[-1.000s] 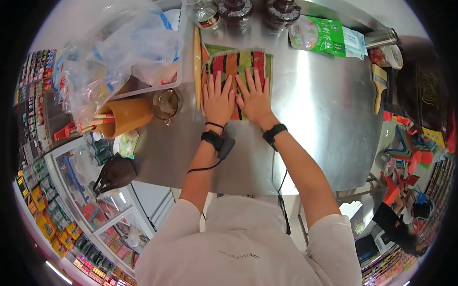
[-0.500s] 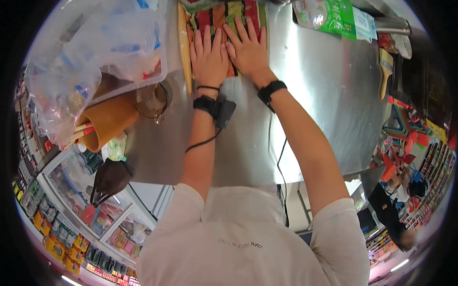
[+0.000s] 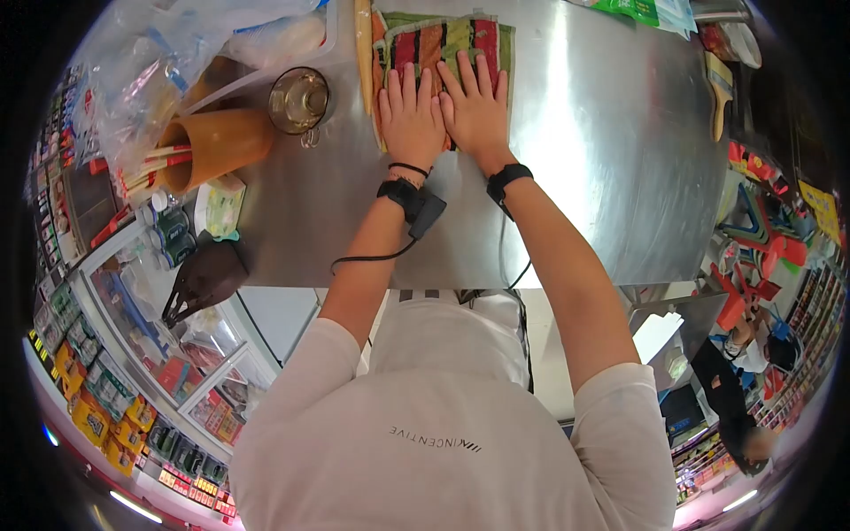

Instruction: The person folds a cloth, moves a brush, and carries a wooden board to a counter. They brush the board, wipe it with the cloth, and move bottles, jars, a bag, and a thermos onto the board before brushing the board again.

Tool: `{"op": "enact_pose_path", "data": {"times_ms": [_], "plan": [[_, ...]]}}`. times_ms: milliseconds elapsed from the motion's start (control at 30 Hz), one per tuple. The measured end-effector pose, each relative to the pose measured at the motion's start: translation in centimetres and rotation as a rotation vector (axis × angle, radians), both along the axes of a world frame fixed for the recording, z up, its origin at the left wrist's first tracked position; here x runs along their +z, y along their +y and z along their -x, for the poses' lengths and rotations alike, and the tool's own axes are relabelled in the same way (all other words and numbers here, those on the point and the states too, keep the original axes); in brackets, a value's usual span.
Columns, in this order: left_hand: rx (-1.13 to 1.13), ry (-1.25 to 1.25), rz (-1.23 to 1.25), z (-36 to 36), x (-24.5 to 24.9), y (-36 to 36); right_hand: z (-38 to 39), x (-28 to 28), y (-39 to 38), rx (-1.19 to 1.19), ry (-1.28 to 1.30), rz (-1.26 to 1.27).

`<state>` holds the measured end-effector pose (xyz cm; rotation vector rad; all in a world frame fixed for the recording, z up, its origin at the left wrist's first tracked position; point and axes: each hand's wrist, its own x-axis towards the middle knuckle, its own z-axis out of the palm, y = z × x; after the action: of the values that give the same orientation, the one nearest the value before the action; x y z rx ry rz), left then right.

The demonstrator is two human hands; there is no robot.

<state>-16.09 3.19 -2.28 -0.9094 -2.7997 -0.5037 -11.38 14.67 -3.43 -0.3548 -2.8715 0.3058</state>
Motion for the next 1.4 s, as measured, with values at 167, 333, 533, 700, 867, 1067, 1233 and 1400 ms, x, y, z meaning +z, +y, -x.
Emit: {"op": "enact_pose_path", "data": {"times_ms": [167,333,533,700,867,1067,1233,1400], "plan": [[0.015,-0.038,0.024,-5.8,0.2,-2.9,-5.8,0.3,-3.1,-0.011,-0.007,0.025],[0.003,-0.059,0.039,-12.6,0.7,-7.2,-12.6,1.0,-7.3,-0.015,-0.021,0.068],[0.000,-0.068,0.095,-19.7,1.0,-12.0,-19.7,1.9,-11.9,0.004,-0.044,0.117],[0.017,-0.074,0.124,-24.7,1.1,-13.6,-24.5,2.6,-13.6,0.011,0.002,0.143],[-0.032,-0.088,0.127,-28.5,1.0,-10.7,-29.0,2.5,-11.0,0.006,-0.026,0.169],[-0.076,-0.102,0.168,-30.1,1.5,-7.8,-31.1,3.2,-8.2,-0.020,-0.043,0.190],[-0.124,-0.102,0.126,-26.9,1.5,-6.2,-28.6,2.8,-6.4,-0.057,-0.051,0.162],[-0.165,-0.051,0.101,-19.6,0.9,-2.3,-22.1,2.4,-2.0,-0.049,-0.009,0.119]]}}
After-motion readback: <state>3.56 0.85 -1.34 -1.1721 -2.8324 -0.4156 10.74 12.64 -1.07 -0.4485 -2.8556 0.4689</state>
